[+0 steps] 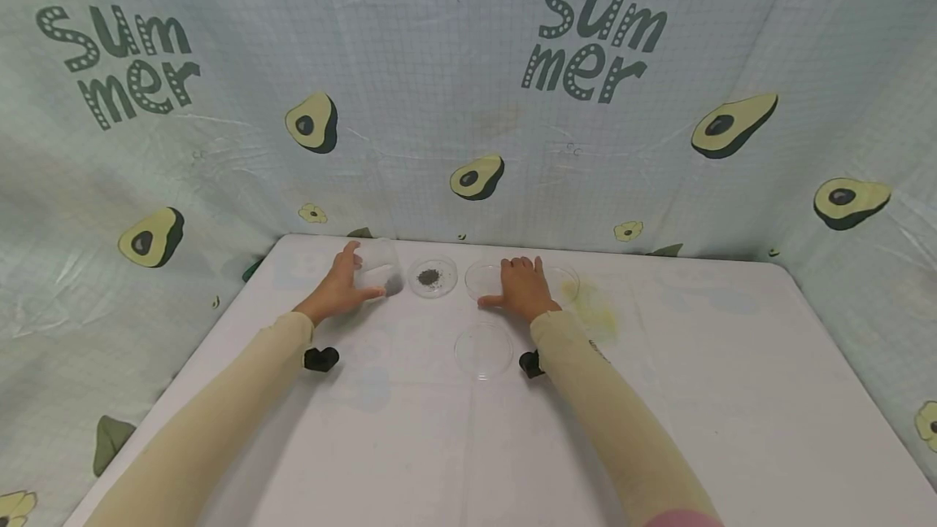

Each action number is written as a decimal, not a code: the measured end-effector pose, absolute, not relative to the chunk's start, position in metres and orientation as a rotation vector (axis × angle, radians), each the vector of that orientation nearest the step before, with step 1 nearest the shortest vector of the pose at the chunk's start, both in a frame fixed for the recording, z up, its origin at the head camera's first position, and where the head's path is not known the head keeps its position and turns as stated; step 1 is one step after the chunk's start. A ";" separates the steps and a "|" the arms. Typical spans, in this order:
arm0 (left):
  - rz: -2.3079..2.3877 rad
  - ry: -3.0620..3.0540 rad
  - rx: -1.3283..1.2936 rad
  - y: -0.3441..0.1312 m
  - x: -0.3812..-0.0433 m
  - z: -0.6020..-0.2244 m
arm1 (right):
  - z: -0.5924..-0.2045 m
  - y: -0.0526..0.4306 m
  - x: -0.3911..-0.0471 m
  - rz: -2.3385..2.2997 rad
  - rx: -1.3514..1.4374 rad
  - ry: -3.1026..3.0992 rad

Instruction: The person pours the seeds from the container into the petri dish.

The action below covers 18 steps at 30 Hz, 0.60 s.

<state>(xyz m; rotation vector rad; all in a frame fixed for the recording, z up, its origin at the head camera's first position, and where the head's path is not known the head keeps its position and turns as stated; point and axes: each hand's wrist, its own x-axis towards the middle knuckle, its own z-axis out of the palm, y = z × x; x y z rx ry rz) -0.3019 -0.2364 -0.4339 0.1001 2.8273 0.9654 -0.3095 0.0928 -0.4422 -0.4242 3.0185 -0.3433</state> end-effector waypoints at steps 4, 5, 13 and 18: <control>0.967 2.824 0.105 -0.236 -0.301 -0.433 | -0.441 0.093 -0.309 -0.327 -0.416 3.027; 0.966 2.824 0.107 -0.236 -0.301 -0.433 | -0.441 0.093 -0.308 -0.323 -0.417 3.030; 0.980 2.827 0.114 -0.236 -0.301 -0.432 | -0.443 0.097 -0.309 -0.325 -0.420 3.039; 0.979 2.825 0.104 -0.236 -0.301 -0.433 | -0.440 0.102 -0.309 -0.302 -0.400 3.034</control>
